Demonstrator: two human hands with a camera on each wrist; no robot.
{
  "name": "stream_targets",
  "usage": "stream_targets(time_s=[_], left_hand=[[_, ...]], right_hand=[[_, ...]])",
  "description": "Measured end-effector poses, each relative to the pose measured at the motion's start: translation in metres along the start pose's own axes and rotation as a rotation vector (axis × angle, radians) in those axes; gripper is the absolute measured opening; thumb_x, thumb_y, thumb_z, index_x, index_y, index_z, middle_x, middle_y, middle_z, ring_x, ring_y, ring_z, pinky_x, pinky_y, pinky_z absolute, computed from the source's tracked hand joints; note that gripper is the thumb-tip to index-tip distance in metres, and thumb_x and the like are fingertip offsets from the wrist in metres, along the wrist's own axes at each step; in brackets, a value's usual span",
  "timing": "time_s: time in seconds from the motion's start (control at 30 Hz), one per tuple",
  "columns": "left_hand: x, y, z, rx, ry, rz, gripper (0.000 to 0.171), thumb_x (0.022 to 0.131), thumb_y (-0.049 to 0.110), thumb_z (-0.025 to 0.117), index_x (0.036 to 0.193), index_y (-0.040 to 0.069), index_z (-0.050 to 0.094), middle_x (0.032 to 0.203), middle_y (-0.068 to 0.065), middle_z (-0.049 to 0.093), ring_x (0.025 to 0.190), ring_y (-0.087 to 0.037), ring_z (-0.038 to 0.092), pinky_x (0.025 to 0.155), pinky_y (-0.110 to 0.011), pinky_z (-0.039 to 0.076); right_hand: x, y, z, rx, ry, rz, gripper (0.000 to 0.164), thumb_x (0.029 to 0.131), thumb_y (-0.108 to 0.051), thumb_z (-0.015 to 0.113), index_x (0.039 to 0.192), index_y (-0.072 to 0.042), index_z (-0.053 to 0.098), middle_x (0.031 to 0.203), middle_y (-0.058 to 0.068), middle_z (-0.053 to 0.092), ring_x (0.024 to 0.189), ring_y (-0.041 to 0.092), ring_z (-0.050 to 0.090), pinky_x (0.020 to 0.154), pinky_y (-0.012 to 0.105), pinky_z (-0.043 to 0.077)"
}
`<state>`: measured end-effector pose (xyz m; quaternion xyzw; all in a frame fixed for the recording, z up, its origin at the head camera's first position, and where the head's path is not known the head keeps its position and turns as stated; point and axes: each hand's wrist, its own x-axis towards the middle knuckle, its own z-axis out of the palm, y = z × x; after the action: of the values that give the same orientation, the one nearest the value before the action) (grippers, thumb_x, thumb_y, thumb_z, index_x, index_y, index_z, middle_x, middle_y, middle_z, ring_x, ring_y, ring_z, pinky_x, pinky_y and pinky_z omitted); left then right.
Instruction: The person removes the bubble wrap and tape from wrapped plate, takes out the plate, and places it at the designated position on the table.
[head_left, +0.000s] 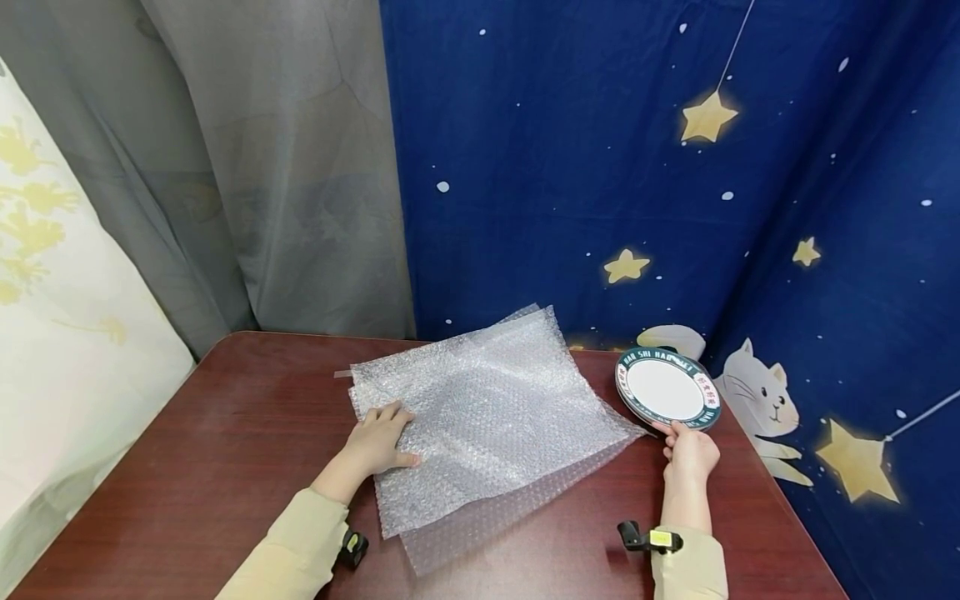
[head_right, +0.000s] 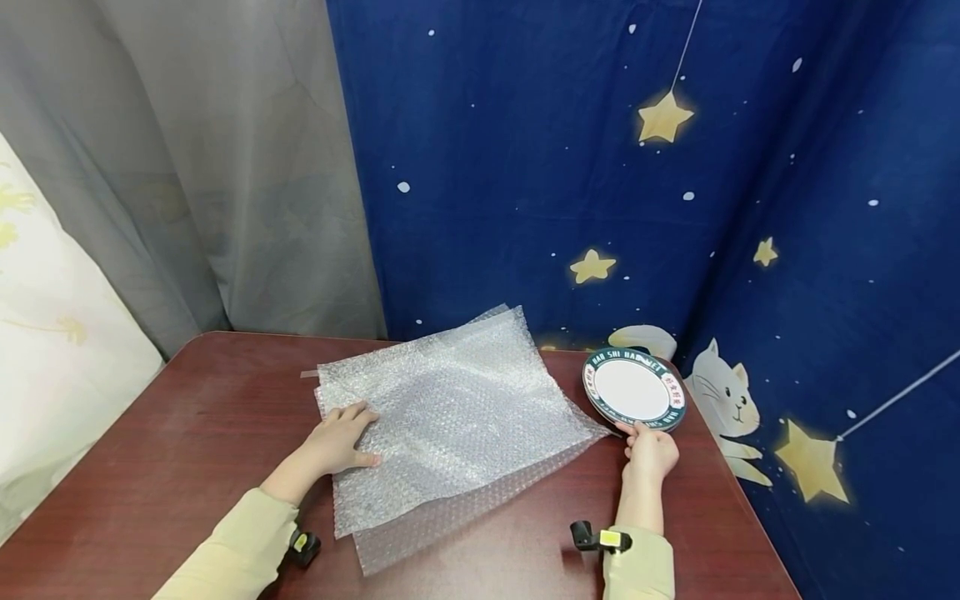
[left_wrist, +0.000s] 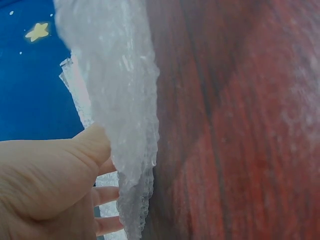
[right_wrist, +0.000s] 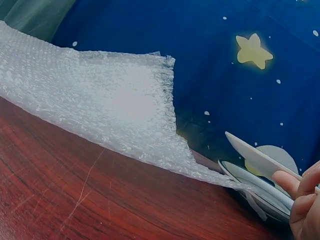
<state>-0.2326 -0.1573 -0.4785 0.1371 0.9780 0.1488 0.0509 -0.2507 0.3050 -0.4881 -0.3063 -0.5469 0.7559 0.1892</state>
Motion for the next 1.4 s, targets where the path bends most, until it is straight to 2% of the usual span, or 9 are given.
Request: stream_targets(time_s=[0.13,0.67,0.97,1.4], left_hand=[[0.0,-0.001,0.001,0.005,-0.008,-0.006,0.073,0.078,0.043,0.077,0.135,0.006,0.05,0.146,-0.025,0.033,0.128,-0.049,0.031,0.099,-0.062,0.03],[-0.001,0.0,0.0,0.008,-0.004,0.002,0.073,0.078,0.043,0.076,0.135,0.005,0.051,0.145,-0.026,0.034,0.127,-0.049,0.032,0.098,-0.062,0.031],[-0.001,-0.001,0.001,-0.001,-0.006,-0.003,0.072,0.08,0.043,0.076,0.136,0.005,0.05,0.146,-0.025,0.033,0.129,-0.049,0.03,0.099,-0.062,0.03],[-0.001,0.0,0.0,0.0,-0.004,-0.001,0.073,0.078,0.044,0.076,0.134,0.005,0.051,0.145,-0.025,0.034,0.128,-0.049,0.031,0.098,-0.062,0.03]], right_hand=[[0.002,0.001,-0.001,-0.009,0.018,0.003,0.016,0.098,-0.008,0.051,0.084,-0.004,0.058,0.058,-0.002,0.066,0.045,0.004,0.048,0.04,0.017,0.034],[0.007,0.01,-0.004,0.002,0.043,0.027,0.019,0.096,-0.007,0.053,0.078,-0.005,0.059,0.056,-0.002,0.066,0.045,0.004,0.05,0.04,0.017,0.035],[0.008,0.012,-0.006,0.014,0.061,0.048,0.009,0.095,-0.007,0.054,0.088,-0.003,0.056,0.056,-0.002,0.065,0.046,0.004,0.053,0.04,0.017,0.035],[0.009,0.013,-0.007,0.006,0.039,0.061,0.007,0.095,-0.007,0.054,0.089,-0.004,0.056,0.056,-0.002,0.066,0.044,0.003,0.05,0.04,0.016,0.035]])
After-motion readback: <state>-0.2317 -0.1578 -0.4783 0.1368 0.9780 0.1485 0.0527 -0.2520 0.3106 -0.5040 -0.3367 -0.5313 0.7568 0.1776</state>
